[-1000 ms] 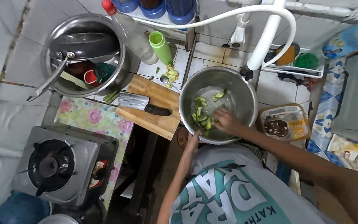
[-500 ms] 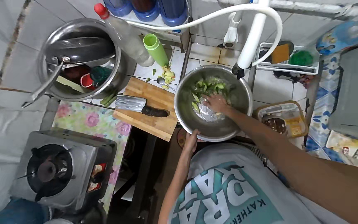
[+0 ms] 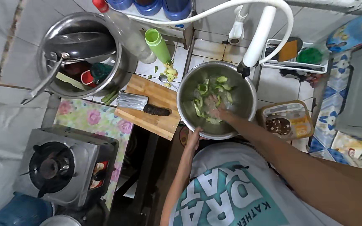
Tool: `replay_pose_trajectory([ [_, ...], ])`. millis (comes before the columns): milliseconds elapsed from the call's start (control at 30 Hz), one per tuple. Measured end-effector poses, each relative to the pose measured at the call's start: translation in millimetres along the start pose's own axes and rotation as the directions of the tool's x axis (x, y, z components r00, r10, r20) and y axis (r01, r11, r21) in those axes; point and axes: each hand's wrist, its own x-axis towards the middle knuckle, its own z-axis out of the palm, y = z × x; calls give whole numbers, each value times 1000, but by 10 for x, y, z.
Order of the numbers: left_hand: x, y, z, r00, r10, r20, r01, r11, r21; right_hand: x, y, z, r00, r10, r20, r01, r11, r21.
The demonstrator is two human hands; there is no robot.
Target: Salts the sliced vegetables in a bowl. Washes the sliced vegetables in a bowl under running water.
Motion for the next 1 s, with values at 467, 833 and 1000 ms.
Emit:
replay_pose_trajectory([
  [467,24,-22,-16,1000,-13,-20,13,1000,28,213,453,-319,973,-213,89,227,955,-193],
  [833,50,-27,-5,1000,-11,-3,11,1000,3,233,418,-329,996,-85,26,89,978,-191],
  [1000,41,28,29,1000,-7,11,7,1000,4,140,-82,-124,996,34,81,-25,994,-106],
])
